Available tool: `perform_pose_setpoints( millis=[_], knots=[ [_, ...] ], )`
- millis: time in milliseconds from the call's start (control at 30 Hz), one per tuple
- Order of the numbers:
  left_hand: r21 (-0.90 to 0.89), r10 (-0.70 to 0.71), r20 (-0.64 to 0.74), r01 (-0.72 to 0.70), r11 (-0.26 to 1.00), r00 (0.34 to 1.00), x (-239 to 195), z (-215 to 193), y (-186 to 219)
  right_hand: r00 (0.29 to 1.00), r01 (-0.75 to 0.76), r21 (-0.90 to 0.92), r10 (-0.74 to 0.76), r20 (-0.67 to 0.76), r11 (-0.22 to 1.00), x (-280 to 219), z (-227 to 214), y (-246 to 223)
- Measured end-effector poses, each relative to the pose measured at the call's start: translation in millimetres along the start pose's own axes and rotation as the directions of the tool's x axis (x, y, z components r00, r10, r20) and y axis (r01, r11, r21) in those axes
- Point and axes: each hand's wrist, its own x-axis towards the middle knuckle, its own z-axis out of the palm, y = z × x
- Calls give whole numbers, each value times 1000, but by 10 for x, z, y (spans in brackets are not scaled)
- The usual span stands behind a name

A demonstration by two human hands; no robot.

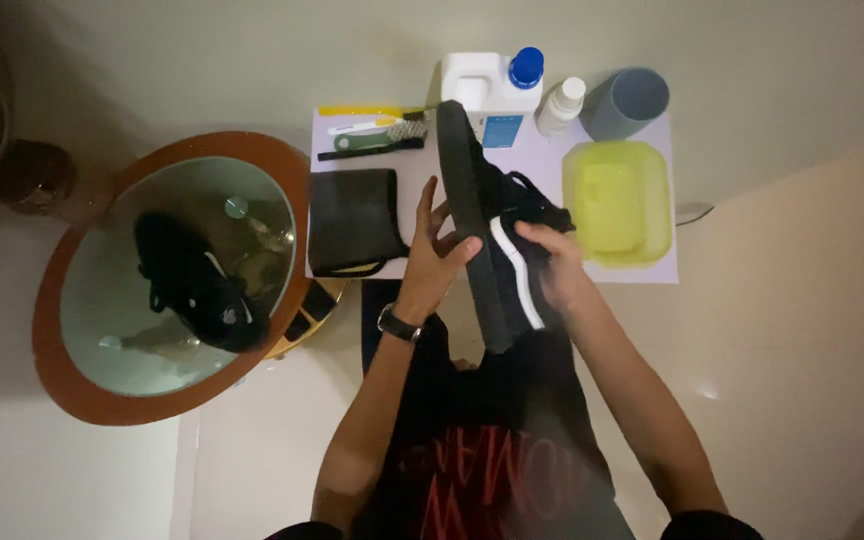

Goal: The person pours water into a yellow tray, adds liquid from a white bottle, and uses a toothbrush to scrub the white sole of a black sneaker. The person repeatedly dips the toothbrush into the tray and scrubs the shoe's sole and side.

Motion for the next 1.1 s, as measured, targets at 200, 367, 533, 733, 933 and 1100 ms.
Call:
perform_pose_setpoints(
  millis=[200,367,533,733,933,1100],
  knots=[
    [153,-117,-74,127,980,990,-191,73,243,998,-21,94,26,-53,995,-330,421,-4],
    [508,-3,19,-7,862,1000,-271,271,511,991,-131,178,131,12,975,-5,-82,161],
    [666,218,9,-169,727,976,-194,233,387,992,-122,224,124,7,967,-487,465,-57],
    [694,330,41,-265,670,943,-211,204,269,996,-81,281,91,-23,956,-729,729,-160],
    [691,366,84,-319,648,927,-98,127,225,988,-148,296,128,87,943,-615,533,-95],
    [692,332,143,-334,640,932,23,175,186,982,-167,290,133,135,942,-704,708,-224]
  ],
)
